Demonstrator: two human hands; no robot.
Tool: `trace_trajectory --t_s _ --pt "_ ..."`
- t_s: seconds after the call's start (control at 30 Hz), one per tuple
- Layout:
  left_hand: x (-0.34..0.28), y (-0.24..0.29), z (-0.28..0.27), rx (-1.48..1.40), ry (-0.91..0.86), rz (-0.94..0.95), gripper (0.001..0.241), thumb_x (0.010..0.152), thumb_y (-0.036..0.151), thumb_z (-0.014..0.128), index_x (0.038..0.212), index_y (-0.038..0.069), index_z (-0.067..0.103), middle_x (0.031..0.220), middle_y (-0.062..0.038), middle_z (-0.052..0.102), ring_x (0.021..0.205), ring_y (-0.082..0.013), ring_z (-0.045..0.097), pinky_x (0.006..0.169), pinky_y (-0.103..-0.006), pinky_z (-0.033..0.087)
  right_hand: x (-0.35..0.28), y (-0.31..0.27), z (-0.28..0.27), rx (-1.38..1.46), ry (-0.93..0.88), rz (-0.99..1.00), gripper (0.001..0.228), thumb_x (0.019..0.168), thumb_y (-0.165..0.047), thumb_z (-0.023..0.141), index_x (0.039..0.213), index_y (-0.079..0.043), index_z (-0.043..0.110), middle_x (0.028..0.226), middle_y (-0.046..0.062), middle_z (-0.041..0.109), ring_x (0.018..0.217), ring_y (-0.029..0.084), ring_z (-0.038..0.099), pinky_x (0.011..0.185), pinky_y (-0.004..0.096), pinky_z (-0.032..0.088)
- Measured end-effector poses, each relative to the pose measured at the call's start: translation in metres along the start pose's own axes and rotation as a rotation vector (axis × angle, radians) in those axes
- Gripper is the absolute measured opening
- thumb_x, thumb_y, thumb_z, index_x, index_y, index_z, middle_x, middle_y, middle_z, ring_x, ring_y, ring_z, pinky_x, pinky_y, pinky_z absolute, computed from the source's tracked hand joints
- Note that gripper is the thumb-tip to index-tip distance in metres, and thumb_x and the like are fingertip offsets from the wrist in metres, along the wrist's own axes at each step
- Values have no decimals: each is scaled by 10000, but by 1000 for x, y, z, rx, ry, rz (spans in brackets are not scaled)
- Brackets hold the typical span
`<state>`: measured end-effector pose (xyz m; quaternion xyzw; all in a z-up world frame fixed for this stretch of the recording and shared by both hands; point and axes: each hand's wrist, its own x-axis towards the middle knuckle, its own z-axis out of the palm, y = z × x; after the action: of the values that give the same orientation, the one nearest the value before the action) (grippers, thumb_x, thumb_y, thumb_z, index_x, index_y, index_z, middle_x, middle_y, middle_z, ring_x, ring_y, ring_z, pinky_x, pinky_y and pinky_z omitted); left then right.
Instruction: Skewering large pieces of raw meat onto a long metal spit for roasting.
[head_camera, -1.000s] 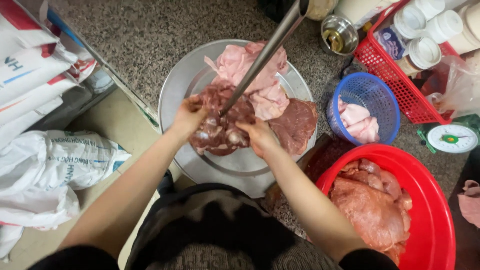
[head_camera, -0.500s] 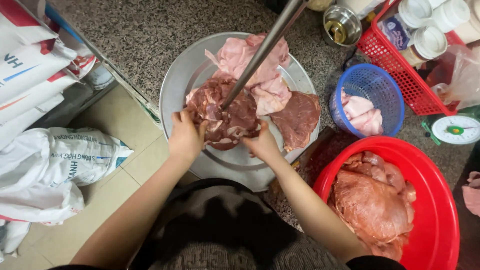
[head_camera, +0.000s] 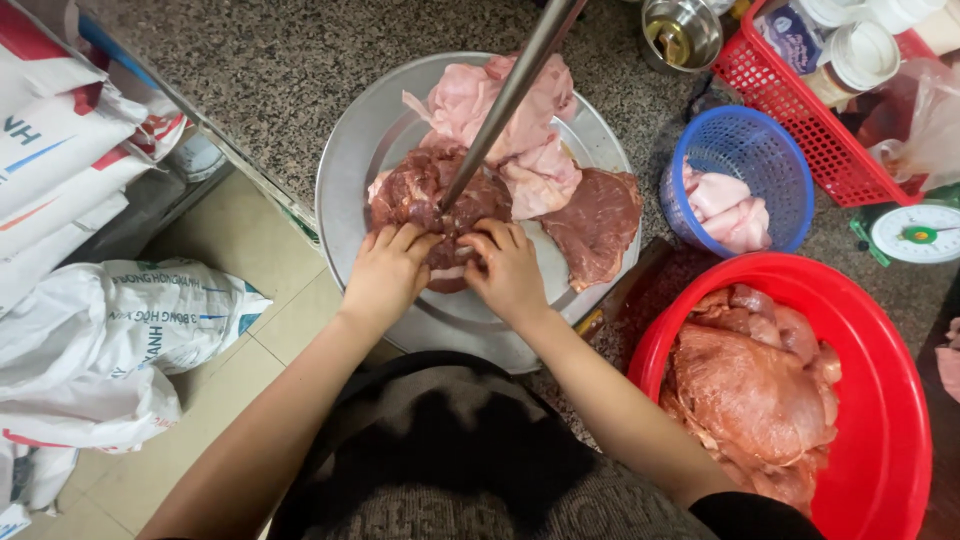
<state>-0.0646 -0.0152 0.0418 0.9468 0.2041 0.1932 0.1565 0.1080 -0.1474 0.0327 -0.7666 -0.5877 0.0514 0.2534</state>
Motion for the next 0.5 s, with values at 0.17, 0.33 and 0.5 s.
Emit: trace_trajectory --t_s 0.17,0.33,0.5 --pt "7 -9 12 33 -23 -33 425 752 188 737 1162 84 695 1112 -102 639 1060 -308 612 934 -440 469 10 -17 -12 -45 15 11 374 766 -168 767 1131 -131 690 1269 117 558 1213 340 504 1023 490 438" --pt "12 -9 11 -89 51 -35 260 777 179 724 1017 78 714 993 -107 676 993 -320 653 922 -440 491 5 -12 -3 -124 59 -21 422 721 -236 788 1119 -120 709 1251 143 546 1193 350 492 980 506 398" --pt "7 -13 5 -180 61 -4 264 793 186 727 1038 90 732 1052 -97 694 1030 -317 652 943 -437 491 4 -8 -4 -96 34 -32 346 779 -266 773 1102 -156 716 1266 92 569 1231 307 510 1042 494 376"
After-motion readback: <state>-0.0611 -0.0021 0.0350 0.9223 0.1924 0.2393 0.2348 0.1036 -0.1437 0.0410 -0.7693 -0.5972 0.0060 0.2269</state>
